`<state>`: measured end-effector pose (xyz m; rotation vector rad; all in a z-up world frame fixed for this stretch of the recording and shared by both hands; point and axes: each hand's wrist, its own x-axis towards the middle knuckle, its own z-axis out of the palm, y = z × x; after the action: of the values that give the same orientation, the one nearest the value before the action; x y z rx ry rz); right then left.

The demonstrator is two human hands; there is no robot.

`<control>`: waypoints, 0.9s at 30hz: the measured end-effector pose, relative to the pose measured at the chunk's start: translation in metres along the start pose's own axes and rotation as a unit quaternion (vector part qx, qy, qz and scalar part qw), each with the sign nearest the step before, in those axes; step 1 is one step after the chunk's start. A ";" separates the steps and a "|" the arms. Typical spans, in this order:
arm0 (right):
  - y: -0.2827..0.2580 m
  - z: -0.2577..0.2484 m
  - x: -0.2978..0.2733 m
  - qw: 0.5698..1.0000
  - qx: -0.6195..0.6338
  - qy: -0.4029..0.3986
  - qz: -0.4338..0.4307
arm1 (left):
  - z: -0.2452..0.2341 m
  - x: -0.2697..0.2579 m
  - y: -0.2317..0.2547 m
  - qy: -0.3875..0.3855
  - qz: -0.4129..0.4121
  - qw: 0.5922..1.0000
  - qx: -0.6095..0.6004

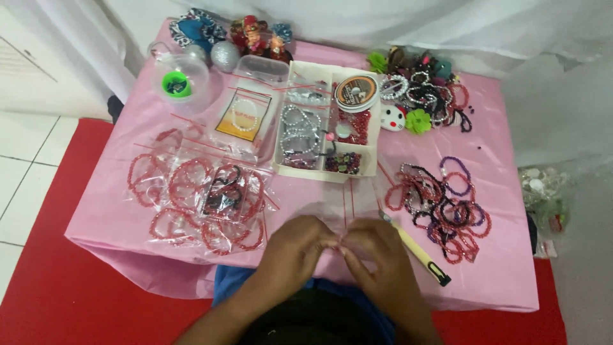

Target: The person places beaded bracelets one at a time into individual small plastic zipper bags on a pink table. They handle several bracelets from a pile, ensuring each is sealed inside its own bag.

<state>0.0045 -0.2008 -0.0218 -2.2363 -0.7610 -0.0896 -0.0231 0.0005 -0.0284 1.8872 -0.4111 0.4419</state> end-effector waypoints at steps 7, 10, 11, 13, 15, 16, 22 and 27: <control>-0.014 0.008 -0.008 0.998 0.002 0.042 -0.042 | 0.001 -0.004 0.004 -0.023 0.056 0.992 0.109; -0.016 0.011 -0.011 0.998 0.022 0.042 -0.034 | -0.002 -0.004 0.006 -0.009 0.068 0.992 0.104; -0.017 0.011 -0.011 0.998 0.024 0.041 -0.029 | -0.003 -0.004 0.007 -0.005 0.073 0.993 0.094; -0.019 0.010 -0.013 0.999 0.033 0.031 -0.026 | -0.008 -0.007 -0.001 0.004 0.075 0.993 0.088; -0.020 0.011 -0.016 0.999 0.041 0.022 -0.020 | -0.014 -0.009 -0.005 0.011 0.078 0.994 0.081; -0.020 0.012 -0.018 0.997 0.055 0.032 -0.043 | -0.019 -0.009 -0.005 0.036 0.070 0.992 0.094; -0.016 0.024 -0.030 0.993 0.110 0.046 -0.019 | -0.051 -0.038 -0.034 0.173 -0.087 0.973 0.127; 0.022 0.027 -0.035 0.967 0.145 0.023 0.209 | -0.132 -0.025 -0.005 0.425 -0.100 0.893 0.108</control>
<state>-0.0166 -0.2119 -0.0649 -2.0562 -0.2455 0.1640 -0.0565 0.1276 -0.0016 1.7180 0.4308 1.1359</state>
